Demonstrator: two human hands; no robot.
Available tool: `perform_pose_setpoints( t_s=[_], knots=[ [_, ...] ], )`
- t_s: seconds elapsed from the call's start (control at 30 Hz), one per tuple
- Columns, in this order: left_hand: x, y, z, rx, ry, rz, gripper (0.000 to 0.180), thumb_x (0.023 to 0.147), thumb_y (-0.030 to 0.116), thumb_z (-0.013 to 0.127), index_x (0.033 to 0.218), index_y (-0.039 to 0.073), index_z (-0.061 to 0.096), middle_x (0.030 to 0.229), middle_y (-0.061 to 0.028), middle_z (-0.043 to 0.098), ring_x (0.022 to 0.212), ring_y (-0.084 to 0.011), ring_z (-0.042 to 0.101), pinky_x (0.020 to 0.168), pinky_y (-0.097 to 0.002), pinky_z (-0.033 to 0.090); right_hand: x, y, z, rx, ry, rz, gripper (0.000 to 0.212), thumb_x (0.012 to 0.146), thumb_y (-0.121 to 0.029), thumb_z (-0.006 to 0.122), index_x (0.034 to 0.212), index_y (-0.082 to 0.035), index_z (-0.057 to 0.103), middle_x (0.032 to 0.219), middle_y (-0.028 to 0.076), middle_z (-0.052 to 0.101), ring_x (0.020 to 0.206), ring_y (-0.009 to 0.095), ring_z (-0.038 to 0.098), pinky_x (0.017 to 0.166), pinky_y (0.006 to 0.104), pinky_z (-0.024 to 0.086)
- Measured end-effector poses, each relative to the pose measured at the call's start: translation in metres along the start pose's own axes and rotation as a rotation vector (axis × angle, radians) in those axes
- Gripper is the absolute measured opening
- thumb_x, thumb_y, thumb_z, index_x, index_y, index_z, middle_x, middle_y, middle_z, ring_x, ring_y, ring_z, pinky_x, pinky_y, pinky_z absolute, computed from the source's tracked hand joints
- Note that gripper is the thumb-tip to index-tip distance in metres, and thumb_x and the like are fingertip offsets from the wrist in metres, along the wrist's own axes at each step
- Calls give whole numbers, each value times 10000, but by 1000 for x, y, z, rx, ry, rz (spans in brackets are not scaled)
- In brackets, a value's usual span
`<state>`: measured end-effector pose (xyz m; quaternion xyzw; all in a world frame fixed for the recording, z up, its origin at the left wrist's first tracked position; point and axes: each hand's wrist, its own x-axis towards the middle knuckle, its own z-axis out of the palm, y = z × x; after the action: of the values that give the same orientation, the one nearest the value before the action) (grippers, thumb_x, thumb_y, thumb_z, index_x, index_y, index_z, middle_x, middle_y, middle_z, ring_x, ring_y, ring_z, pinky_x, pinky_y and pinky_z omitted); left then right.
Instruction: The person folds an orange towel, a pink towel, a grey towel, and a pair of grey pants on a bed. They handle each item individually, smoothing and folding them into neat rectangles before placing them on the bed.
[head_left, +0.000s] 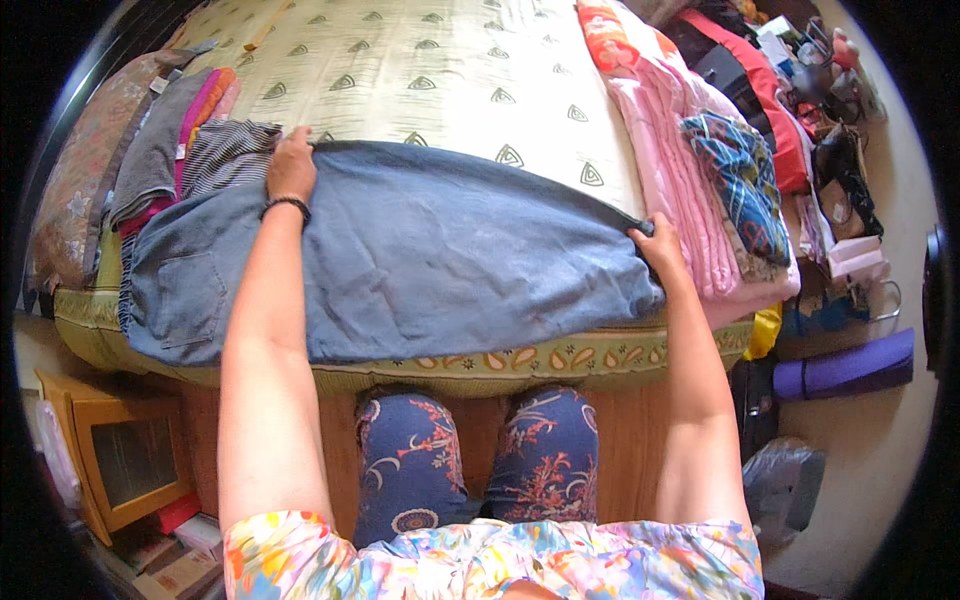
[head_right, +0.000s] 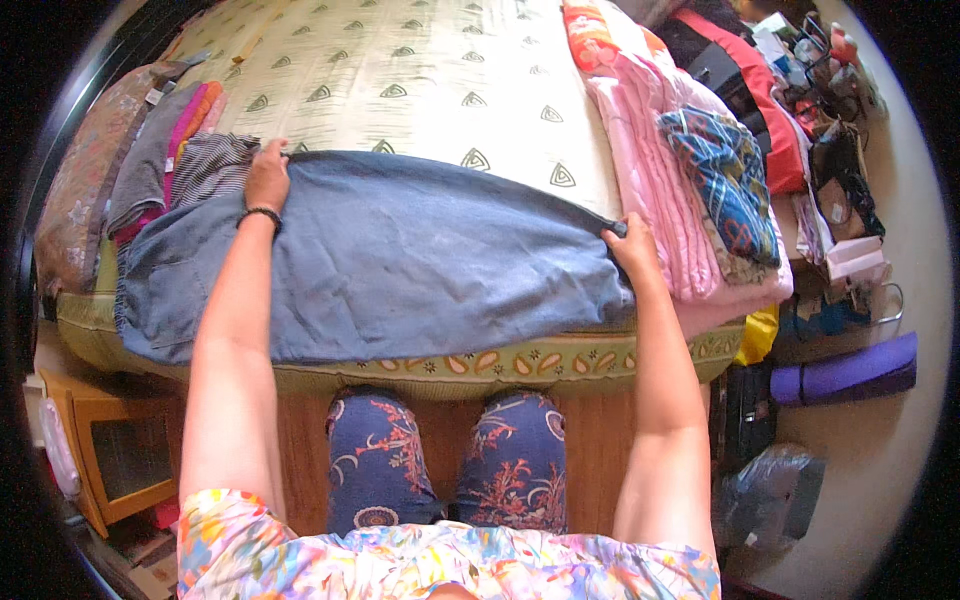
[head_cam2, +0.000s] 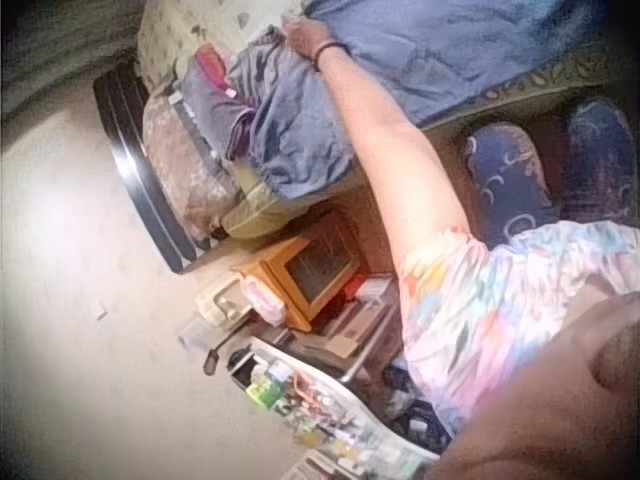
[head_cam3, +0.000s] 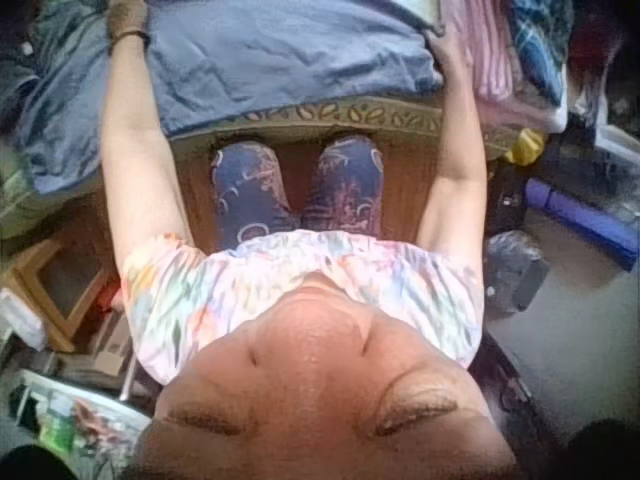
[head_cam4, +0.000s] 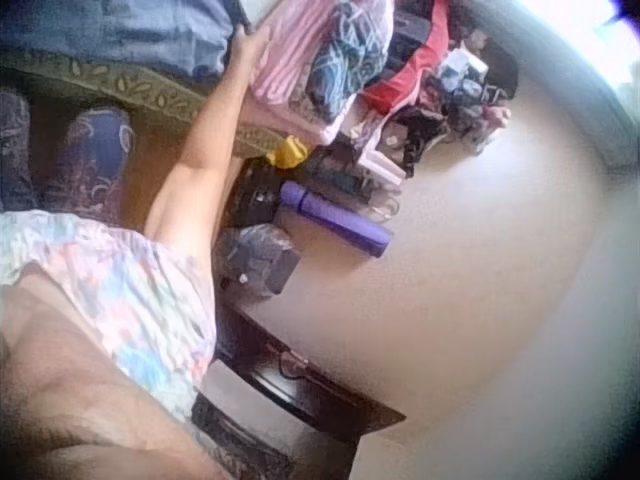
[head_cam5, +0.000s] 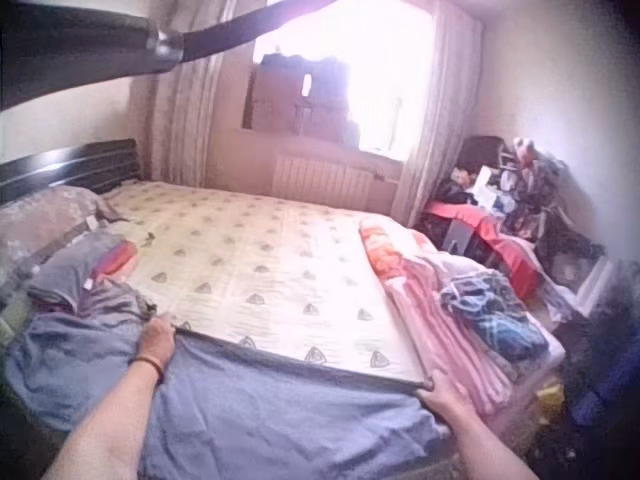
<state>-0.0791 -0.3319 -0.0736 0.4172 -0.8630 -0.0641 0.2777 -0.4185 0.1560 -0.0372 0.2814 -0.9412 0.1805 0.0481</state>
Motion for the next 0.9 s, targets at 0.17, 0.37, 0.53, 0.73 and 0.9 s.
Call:
perform_pose_setpoints(
  t_s=[0.17, 0.37, 0.53, 0.73, 0.9],
  knots=[
    [-24, 18, -38, 84, 307, 264, 361, 790, 163, 672, 1111, 40, 562, 1213, -164, 510, 1149, -318, 469, 956, -415, 399, -10, -11, -26, 402, -336, 213, 490, 782, -409, 717, 927, 47, 613, 742, 49, 597, 665, 125, 533, 590, 302, 440],
    [-111, 88, -20, 121, -232, 205, 777, 868, 611, 433, 1427, 89, 297, 1500, -199, 194, 1382, -406, 155, 1109, -521, 129, -47, 23, -42, 757, -619, 337, 598, 803, -344, 689, 1196, 65, 498, 1021, 96, 612, 874, 147, 577, 762, 287, 462],
    [-108, 131, -30, 53, -251, 111, 799, 849, 611, 440, 1426, 77, 296, 1499, -214, 188, 1376, -452, 124, 1080, -605, 85, -75, 13, -59, 835, -623, 412, 731, 759, -84, 646, 1391, -5, 286, 1256, 100, 505, 1075, 207, 530, 906, 322, 427],
    [-183, 225, -35, -153, -542, 415, 802, 869, 590, 416, 1453, 68, 241, 1519, -201, 137, 1412, -376, 60, 1121, -533, 10, -81, 17, -63, 1043, -463, 417, 442, 725, 54, 557, 1164, 12, 540, 1018, 89, 623, 928, 166, 601, 755, 274, 505],
    [-207, 239, -18, -234, -462, 557, 709, 888, 531, 445, 1437, 106, 301, 1521, -152, 169, 1409, -367, 88, 1130, -510, 54, -86, 51, -25, 822, -352, 296, 481, 680, 53, 565, 1158, 5, 537, 961, 44, 605, 875, 173, 570, 785, 288, 447]
  ],
)
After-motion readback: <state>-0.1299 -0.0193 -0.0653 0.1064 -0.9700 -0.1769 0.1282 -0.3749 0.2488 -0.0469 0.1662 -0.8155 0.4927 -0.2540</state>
